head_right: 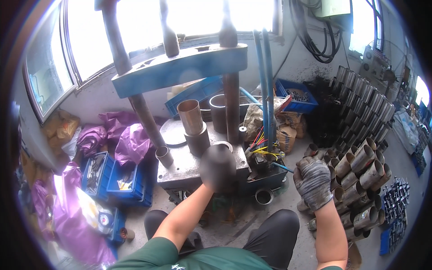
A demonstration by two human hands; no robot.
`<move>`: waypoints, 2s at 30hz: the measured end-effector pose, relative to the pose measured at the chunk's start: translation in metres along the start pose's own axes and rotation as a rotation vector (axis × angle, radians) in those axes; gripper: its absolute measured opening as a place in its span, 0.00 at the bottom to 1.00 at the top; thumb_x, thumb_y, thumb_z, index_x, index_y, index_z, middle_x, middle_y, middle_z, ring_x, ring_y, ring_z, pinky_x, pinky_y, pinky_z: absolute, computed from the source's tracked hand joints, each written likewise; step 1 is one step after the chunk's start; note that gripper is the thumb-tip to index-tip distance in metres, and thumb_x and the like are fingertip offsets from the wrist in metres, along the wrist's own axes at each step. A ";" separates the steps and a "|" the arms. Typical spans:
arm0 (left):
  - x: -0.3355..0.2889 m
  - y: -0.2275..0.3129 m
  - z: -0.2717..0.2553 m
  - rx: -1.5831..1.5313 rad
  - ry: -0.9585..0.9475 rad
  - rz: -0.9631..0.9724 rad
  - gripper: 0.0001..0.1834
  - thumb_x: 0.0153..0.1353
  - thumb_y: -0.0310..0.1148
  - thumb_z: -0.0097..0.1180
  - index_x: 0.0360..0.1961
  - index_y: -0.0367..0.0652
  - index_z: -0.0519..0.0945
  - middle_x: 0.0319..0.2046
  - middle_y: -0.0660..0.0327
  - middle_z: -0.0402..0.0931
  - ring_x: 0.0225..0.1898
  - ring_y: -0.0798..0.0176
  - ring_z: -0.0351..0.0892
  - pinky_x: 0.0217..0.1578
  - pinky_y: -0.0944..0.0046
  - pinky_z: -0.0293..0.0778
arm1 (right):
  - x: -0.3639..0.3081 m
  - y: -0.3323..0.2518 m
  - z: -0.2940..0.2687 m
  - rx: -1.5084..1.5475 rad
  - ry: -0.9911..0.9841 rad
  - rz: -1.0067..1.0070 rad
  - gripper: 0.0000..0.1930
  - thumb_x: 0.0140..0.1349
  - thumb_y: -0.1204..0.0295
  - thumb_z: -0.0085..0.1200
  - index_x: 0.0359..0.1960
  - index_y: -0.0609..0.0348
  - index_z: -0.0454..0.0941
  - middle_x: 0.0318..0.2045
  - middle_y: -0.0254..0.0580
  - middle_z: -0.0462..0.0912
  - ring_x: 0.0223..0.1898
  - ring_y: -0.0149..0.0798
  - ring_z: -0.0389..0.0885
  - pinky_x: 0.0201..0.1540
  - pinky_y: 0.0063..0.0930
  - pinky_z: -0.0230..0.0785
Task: The person assembles metal components by inserting wound copper coils into metal cylinders, placing them into a press, and operating the machine to secure the parts together.
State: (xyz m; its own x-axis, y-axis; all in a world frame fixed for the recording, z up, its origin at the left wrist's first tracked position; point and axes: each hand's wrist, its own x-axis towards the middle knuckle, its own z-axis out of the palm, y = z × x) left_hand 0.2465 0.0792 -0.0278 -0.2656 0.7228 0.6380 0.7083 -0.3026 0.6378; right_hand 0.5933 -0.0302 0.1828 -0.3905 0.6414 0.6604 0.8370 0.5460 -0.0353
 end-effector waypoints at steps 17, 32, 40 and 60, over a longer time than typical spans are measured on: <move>0.008 0.064 -0.156 -0.712 0.280 -0.002 0.31 0.59 0.34 0.67 0.62 0.39 0.71 0.56 0.54 0.76 0.57 0.53 0.77 0.60 0.52 0.73 | 0.169 0.027 0.026 0.042 -0.072 0.367 0.44 0.63 0.29 0.51 0.56 0.62 0.83 0.50 0.53 0.85 0.51 0.50 0.86 0.56 0.43 0.78; 0.244 0.031 -0.155 -0.365 0.240 0.131 0.29 0.59 0.36 0.66 0.60 0.35 0.75 0.53 0.54 0.79 0.48 0.60 0.83 0.48 0.64 0.82 | 0.156 0.028 0.014 0.043 -0.244 0.488 0.16 0.65 0.58 0.62 0.47 0.52 0.87 0.43 0.47 0.89 0.46 0.52 0.87 0.54 0.44 0.78; 0.280 0.048 -0.132 -0.067 0.307 0.009 0.27 0.49 0.39 0.76 0.47 0.32 0.83 0.38 0.55 0.86 0.40 0.56 0.86 0.46 0.59 0.82 | 0.150 0.025 0.010 0.032 -0.290 0.474 0.15 0.66 0.62 0.59 0.50 0.53 0.87 0.43 0.49 0.89 0.47 0.51 0.88 0.55 0.44 0.79; 0.264 0.028 -0.149 -0.188 0.081 0.027 0.40 0.49 0.36 0.80 0.60 0.34 0.73 0.50 0.53 0.83 0.48 0.59 0.84 0.51 0.62 0.81 | 0.085 0.017 0.006 -0.038 -0.142 0.304 0.13 0.66 0.61 0.58 0.44 0.53 0.85 0.39 0.51 0.86 0.43 0.54 0.86 0.49 0.47 0.78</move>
State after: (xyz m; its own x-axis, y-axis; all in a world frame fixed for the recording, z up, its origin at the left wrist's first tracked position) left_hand 0.0991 0.1692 0.2233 -0.3053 0.6631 0.6835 0.5833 -0.4371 0.6846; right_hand 0.5718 0.0372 0.2337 -0.1682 0.8419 0.5127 0.9359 0.2997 -0.1852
